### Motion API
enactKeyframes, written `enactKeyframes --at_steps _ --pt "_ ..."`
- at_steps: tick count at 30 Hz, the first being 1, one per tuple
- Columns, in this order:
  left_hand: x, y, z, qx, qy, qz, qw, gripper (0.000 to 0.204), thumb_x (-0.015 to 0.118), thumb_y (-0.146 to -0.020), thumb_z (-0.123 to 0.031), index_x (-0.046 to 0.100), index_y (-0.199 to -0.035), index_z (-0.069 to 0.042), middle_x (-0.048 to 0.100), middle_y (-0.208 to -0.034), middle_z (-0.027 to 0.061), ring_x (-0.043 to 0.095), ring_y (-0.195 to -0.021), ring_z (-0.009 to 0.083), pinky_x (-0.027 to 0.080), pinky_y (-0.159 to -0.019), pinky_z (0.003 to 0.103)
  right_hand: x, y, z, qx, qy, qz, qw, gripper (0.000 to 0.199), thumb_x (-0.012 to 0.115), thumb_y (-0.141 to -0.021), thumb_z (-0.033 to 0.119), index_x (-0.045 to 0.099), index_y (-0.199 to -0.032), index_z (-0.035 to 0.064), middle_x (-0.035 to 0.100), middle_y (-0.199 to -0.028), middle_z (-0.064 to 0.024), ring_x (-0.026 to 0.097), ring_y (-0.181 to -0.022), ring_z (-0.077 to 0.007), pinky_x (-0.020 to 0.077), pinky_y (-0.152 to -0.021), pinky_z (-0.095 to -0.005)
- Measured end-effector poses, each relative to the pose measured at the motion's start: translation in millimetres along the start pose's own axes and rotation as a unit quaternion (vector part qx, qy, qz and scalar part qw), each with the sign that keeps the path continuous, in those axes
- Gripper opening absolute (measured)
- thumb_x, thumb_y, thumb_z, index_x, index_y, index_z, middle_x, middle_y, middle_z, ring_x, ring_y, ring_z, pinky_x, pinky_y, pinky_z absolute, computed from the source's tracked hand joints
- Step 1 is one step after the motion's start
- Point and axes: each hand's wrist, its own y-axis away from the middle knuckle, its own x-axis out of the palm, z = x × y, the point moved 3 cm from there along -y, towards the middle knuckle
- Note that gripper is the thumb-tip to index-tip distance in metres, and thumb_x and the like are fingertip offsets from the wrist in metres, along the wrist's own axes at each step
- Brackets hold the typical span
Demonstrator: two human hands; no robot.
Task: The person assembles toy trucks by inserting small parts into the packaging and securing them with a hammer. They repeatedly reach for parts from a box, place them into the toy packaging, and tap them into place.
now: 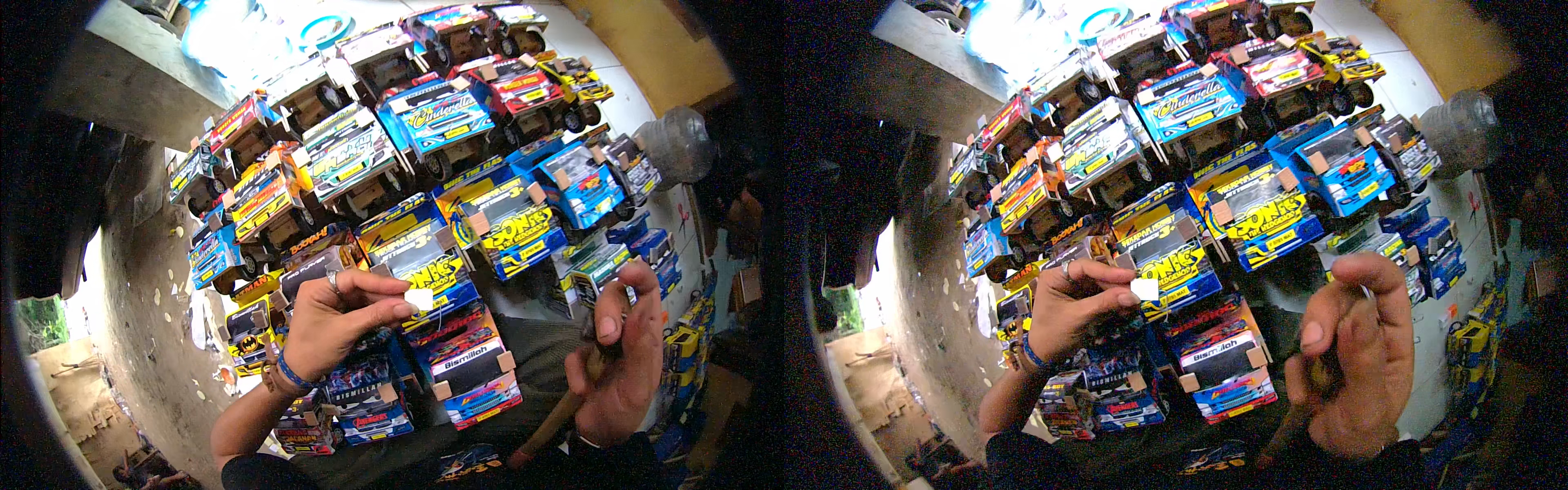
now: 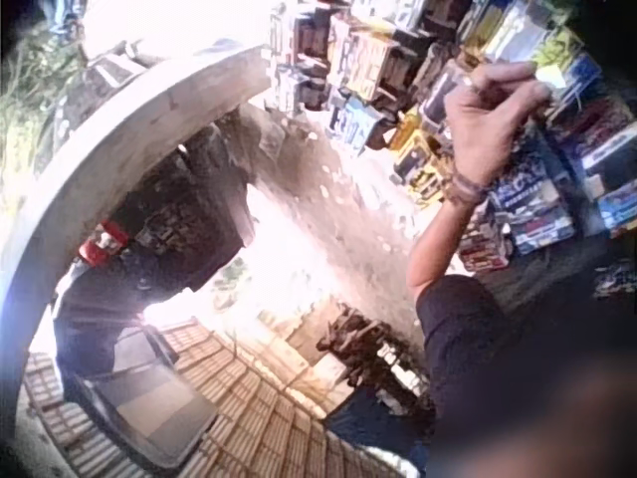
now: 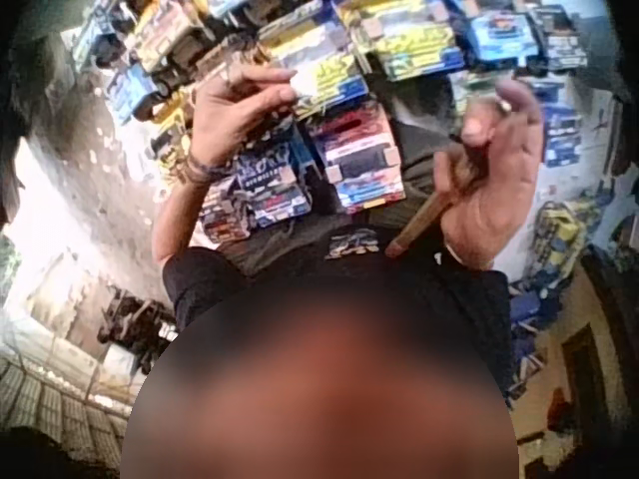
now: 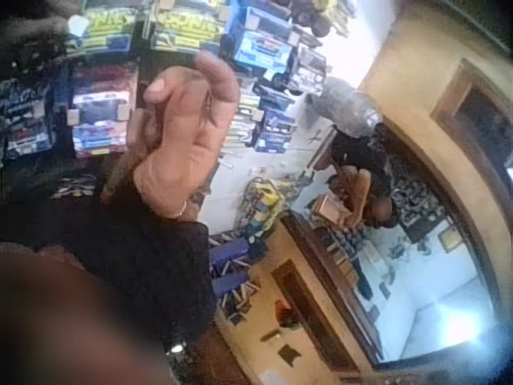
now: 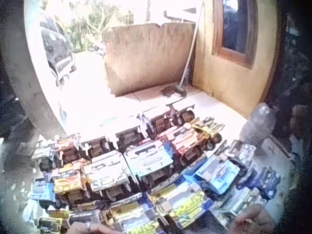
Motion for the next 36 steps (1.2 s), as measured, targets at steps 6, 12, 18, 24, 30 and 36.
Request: enactKeyframes --at_steps 6,12,18,24,30,36 --pt "9.1 -10.1 -12.2 0.069 -0.099 -0.01 0.993 0.021 0.073 -0.082 0.0 0.069 -0.102 -0.001 0.071 -0.097 0.0092 0.067 -0.09 0.014 0.053 -0.08 0.027 6.2 -10.2 -11.2 0.063 0.039 0.093 0.993 0.059 0.064 -0.09 0.04 0.043 -0.128 -0.0001 0.058 -0.095 -0.0098 0.051 -0.052 -0.0071 0.0409 -0.042 -0.0174" --pt "34.4 -7.3 -77.7 0.381 -0.196 0.233 0.873 0.028 0.069 -0.08 0.0 0.07 -0.108 -0.001 0.065 -0.111 0.0149 0.066 -0.099 0.0272 0.054 -0.084 0.035 28.9 -3.6 -17.9 0.168 0.06 0.126 0.976 0.027 0.058 -0.096 0.024 0.057 -0.116 0.0046 0.064 -0.094 -0.0045 0.048 -0.058 -0.0047 0.0389 -0.05 -0.02" --pt "44.4 -9.1 -91.0 0.429 -0.25 0.281 0.822 0.031 0.066 -0.081 0.001 0.066 -0.112 0.002 0.062 -0.116 0.0178 0.065 -0.1 0.031 0.053 -0.086 0.038 23.1 -3.6 -14.3 0.096 0.046 0.105 0.989 0.012 0.053 -0.098 0.01 0.053 -0.108 0.0033 0.064 -0.1 -0.006 0.052 -0.067 -0.004 0.0431 -0.058 -0.0182" --pt "55.8 -4.0 -71.8 0.355 -0.193 0.165 0.9 0.026 0.077 -0.077 -0.004 0.068 -0.102 -0.004 0.067 -0.112 0.0124 0.068 -0.092 0.0221 0.056 -0.075 0.03 19.0 -0.1 -17.0 0.026 0.036 0.084 0.995 0.014 0.055 -0.096 0.006 0.054 -0.11 0.0025 0.064 -0.103 -0.0111 0.061 -0.094 -0.013 0.0493 -0.082 -0.0256" --pt "64.3 6.4 -50.4 0.2 0.023 0.18 0.963 0.055 0.069 -0.08 0.01 0.041 -0.126 -0.001 0.062 -0.114 0.0217 0.065 -0.105 0.0263 0.055 -0.091 0.038 13.2 9.4 -15.7 0.062 0.105 0.043 0.992 0.024 0.057 -0.096 0.014 0.046 -0.117 0.0079 0.063 -0.09 -0.0078 0.042 -0.049 -0.0029 0.0298 -0.04 -0.0177" --pt "73.9 23.7 -43.2 0.148 0.092 0.161 0.971 0.048 0.067 -0.08 0.012 0.042 -0.119 -0.001 0.063 -0.112 0.0255 0.065 -0.103 0.0294 0.057 -0.087 0.038 2.7 25.5 -20.0 0.089 0.079 0.049 0.992 0.016 0.059 -0.096 0.018 0.056 -0.103 0.0052 0.062 -0.082 -0.0012 0.044 -0.053 -0.0009 0.0333 -0.044 -0.0172"
